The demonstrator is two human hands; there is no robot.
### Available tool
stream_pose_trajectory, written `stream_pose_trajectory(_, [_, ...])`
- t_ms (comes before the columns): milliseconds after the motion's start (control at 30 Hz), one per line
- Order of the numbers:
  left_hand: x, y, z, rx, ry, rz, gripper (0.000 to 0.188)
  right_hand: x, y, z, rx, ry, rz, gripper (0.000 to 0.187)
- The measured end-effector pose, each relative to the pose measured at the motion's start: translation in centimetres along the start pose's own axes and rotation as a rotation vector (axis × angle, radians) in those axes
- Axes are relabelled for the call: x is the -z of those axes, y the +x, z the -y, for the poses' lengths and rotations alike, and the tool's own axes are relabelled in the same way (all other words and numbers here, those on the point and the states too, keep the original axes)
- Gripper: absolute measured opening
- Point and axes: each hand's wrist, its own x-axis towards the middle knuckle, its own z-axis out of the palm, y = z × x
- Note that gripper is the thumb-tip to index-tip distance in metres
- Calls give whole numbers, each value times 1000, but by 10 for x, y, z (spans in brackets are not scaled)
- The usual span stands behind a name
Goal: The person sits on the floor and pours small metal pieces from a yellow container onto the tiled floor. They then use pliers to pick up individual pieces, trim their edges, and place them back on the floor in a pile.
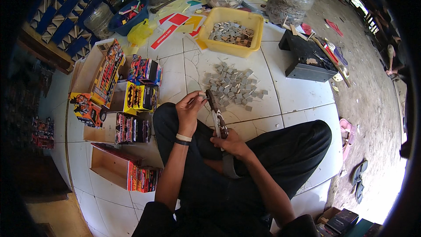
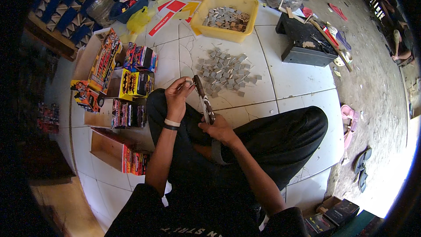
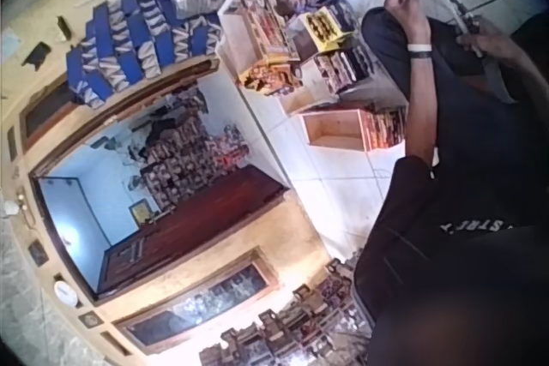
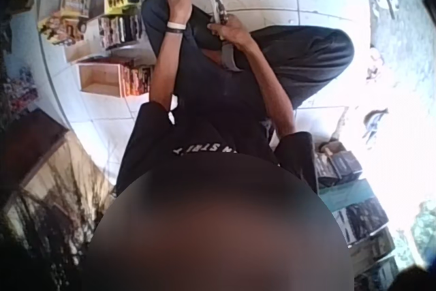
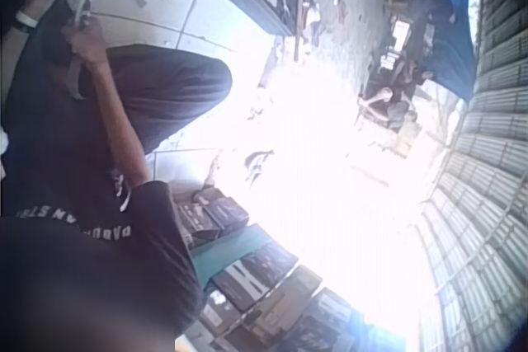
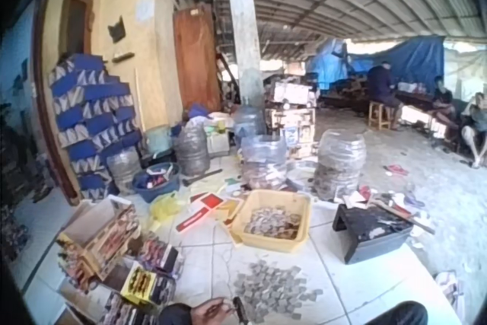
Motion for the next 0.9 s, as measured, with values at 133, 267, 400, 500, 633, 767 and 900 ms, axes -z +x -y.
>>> stream_pose_trajectory(133, [-1, 2, 1, 12, 22, 9, 21, -3, 4, -6, 7, -222, -70, 29])
stream_pose_trajectory(267, [-5, 4, 1, 15, 78, 6, 23, -12, 4, -8, 154, -425, -323, 31])
stream_pose_trajectory(400, [2, 17, 2, -132, 270, -20, 23, -10, 10, -12, 60, -416, -518, 36])
stream_pose_trajectory(500, [22, 44, 15, 134, 279, -155, 24, 9, 14, -13, 42, -72, -455, 39])
stream_pose_trajectory(633, [52, 97, 57, 238, 781, -252, 17, 35, 8, -9, 38, 449, -491, 43])
stream_pose_trajectory(767, [81, 139, 89, 233, 830, -341, 21, 69, -3, 9, 80, 530, -685, 53])
stream_pose_trajectory(900, [88, 146, 92, 278, 1028, -422, 24, 86, -16, 24, 35, 686, -851, 61])
